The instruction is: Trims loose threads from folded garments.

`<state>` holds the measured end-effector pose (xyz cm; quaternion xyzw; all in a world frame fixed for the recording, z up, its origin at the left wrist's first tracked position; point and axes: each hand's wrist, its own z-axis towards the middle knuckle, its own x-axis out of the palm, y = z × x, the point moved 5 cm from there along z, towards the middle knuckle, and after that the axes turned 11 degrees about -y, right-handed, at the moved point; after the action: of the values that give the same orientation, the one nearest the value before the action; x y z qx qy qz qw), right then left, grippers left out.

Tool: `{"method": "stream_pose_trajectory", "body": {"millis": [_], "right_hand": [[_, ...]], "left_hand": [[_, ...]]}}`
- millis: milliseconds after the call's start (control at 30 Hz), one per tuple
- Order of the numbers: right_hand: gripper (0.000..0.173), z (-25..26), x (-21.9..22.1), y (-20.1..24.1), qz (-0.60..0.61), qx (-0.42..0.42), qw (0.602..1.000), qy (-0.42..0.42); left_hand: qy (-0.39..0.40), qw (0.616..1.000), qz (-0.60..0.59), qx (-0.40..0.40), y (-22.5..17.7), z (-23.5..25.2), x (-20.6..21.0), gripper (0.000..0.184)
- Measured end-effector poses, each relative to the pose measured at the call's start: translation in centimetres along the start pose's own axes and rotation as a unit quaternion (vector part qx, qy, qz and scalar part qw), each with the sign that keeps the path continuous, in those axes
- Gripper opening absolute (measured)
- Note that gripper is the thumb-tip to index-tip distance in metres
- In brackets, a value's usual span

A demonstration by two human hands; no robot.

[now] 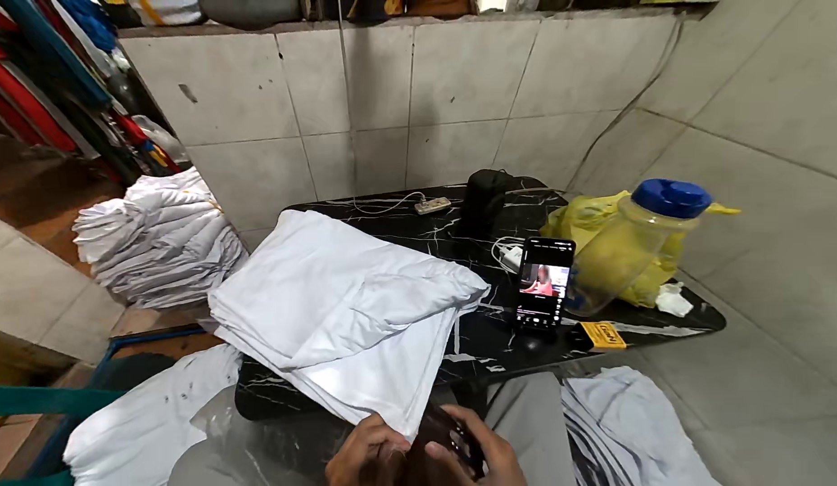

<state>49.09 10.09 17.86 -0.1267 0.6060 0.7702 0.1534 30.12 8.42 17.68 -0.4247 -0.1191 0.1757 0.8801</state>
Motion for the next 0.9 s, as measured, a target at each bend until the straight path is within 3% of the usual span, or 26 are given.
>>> {"method": "stream_pose_trajectory", "body": {"millis": [233,400,600,700,767,833,900], "right_hand": [[0.03,-0.2,1.2,1.7,0.007,-0.141,0.99,-0.003],[0.026,-0.3,2.4,2.5,-0.032,-0.143,0.988,-0.054],[0.026,0.7,1.5,3.4,0.002,-0.13,0.973,-0.193],[0.037,1.1,2.7,4.0,-0.019,-0.121,0.982,-0.143],[0.029,1.2,3.7,3.7,-0.016,-0.13,0.984,-0.117],[0.019,1.4,3.9,3.3,0.032,-0.099,0.99,-0.099],[0.013,1.5,3.9,2.4,0.092,-0.025,0.993,-0.069]], "left_hand": [[0.009,0.994,-0.082,-0.068,-0.1,-0.4,0.0,0.005],[0.017,0.994,-0.081,-0.07,-0.1,-0.8,0.1,0.005],[-0.016,0.992,-0.088,-0.094,0.1,-1.0,-0.3,0.008],[-0.033,0.993,-0.053,-0.104,-0.6,-0.8,0.0,0.006],[-0.022,0.994,-0.035,-0.098,-0.8,-0.6,-0.1,0.005],[0.031,0.996,0.011,-0.084,-0.4,-0.6,-0.5,0.005],[0.117,0.981,0.133,-0.073,-0.1,-1.2,-0.7,0.011]]}}
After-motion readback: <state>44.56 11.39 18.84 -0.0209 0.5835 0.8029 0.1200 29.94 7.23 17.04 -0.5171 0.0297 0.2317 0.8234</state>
